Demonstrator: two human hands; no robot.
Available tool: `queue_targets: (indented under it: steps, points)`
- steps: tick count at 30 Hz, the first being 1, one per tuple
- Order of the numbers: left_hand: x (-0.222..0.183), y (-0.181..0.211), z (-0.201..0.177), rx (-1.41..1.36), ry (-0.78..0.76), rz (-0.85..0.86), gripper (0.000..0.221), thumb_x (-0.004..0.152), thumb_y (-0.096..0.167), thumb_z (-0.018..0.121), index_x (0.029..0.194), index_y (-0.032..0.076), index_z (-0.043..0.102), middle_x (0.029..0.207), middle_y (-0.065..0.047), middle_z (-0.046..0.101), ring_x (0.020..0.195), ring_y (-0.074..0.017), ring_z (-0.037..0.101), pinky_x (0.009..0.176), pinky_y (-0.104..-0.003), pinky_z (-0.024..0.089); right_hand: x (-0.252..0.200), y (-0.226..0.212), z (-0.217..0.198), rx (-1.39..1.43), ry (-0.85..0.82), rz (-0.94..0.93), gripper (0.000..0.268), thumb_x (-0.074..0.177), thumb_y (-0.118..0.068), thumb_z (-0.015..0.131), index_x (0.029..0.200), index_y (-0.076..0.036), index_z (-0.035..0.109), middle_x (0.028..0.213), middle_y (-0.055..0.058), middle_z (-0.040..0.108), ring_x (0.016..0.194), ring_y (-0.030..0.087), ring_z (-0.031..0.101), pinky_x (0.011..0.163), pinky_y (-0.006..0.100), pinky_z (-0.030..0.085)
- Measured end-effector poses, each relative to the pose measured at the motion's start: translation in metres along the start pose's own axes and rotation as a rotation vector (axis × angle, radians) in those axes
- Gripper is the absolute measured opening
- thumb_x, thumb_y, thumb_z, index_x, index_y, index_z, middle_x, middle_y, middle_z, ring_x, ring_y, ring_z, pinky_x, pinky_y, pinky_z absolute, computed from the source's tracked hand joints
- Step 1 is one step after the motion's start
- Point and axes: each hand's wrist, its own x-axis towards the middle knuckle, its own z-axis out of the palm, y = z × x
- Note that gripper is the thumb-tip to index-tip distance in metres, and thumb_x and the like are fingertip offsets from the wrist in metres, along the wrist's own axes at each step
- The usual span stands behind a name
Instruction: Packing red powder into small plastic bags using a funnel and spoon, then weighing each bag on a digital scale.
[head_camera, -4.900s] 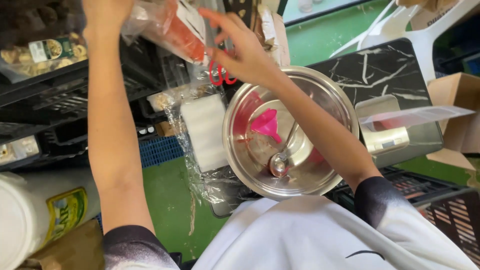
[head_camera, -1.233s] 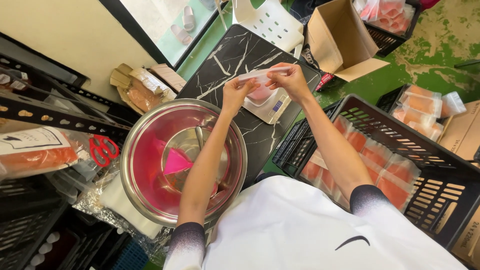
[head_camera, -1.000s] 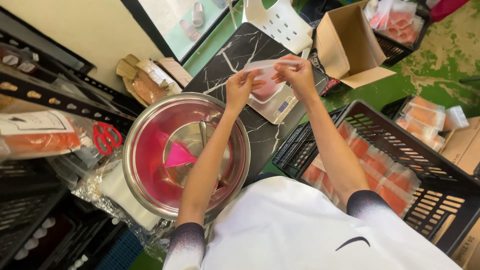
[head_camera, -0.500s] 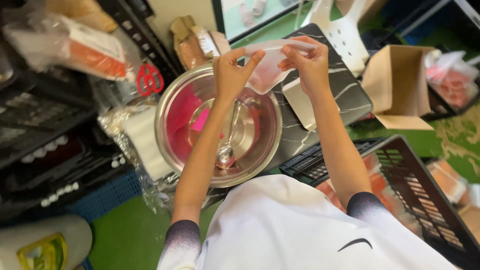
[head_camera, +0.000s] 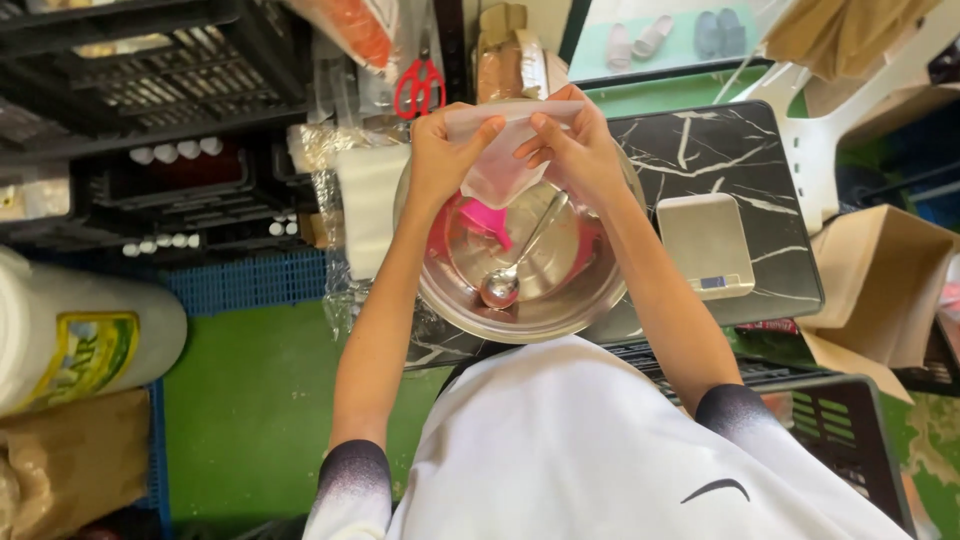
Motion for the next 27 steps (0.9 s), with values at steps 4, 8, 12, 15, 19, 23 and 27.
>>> queue_targets:
  steps: [4,8,12,15,19,23,27]
  points:
    - [0.002,0.023,-0.036,0.119,-0.18,0.028,0.012,0.091,0.022,0.079,0.097,0.012,0.082,0.095,-0.003,0.081,0.087,-0.0114,0.074,0.076,-0.024,0.058,0.003,0.012,0.015,-0.022,-0.061,0.035,0.02,0.105,-0.026,0.061,0.102,-0.012,0.049,0.086,0.008,0.066,0.076,0.019,0.076,0.062,0.023,0.059]
    - [0.006,0.045,-0.043,0.446,-0.365,-0.013,0.008,0.091,0.022,0.079,0.093,0.015,0.083,0.085,0.002,0.08,0.079,-0.0074,0.068,0.084,-0.031,0.045,0.005,0.019,0.024,-0.093,-0.147,0.031,0.029,0.102,-0.035,0.062,0.103,-0.011,0.045,0.097,0.01,0.072,0.076,0.022,0.077,0.058,0.026,0.059]
    - [0.007,0.035,-0.019,0.739,-0.417,0.117,0.012,0.094,0.017,0.076,0.095,0.006,0.082,0.081,-0.008,0.08,0.072,-0.0256,0.075,0.068,-0.043,0.059,0.0,0.006,0.033,-0.264,-0.192,0.033,0.011,0.109,-0.01,0.05,0.102,-0.006,0.043,0.096,0.015,0.063,0.071,0.023,0.076,0.047,0.028,0.058]
    - [0.002,0.013,-0.019,0.737,-0.391,0.255,0.011,0.096,0.015,0.065,0.092,0.016,0.075,0.081,-0.007,0.073,0.082,-0.0366,0.071,0.075,-0.044,0.058,0.006,0.023,0.013,-0.288,-0.215,-0.186,0.005,0.106,0.002,0.051,0.11,0.006,0.05,0.11,0.024,0.061,0.059,0.033,0.073,0.039,0.034,0.058]
    - [0.002,0.014,-0.017,0.749,-0.369,0.391,0.011,0.1,0.017,0.062,0.094,0.019,0.071,0.08,-0.002,0.067,0.082,-0.029,0.07,0.073,-0.038,0.057,0.0,0.015,0.013,-0.267,-0.133,-0.263,0.001,0.103,0.009,0.055,0.104,0.01,0.055,0.103,0.022,0.064,0.058,0.03,0.073,0.038,0.03,0.056]
    - [0.008,0.023,-0.016,0.635,-0.257,0.504,0.009,0.102,0.019,0.065,0.098,0.021,0.073,0.084,0.003,0.069,0.083,-0.0225,0.07,0.075,-0.031,0.057,0.0,-0.003,0.015,-0.352,-0.013,-0.44,0.003,0.102,0.01,0.062,0.101,0.011,0.059,0.099,0.022,0.065,0.064,0.035,0.075,0.044,0.035,0.061]
    - [0.007,0.024,-0.034,0.467,-0.212,0.484,0.008,0.101,0.013,0.068,0.099,0.014,0.075,0.081,-0.006,0.07,0.081,-0.0307,0.071,0.075,-0.038,0.059,0.006,-0.025,0.004,-0.412,-0.011,-0.554,0.006,0.099,0.019,0.058,0.095,0.015,0.058,0.092,0.025,0.067,0.062,0.037,0.074,0.047,0.038,0.061]
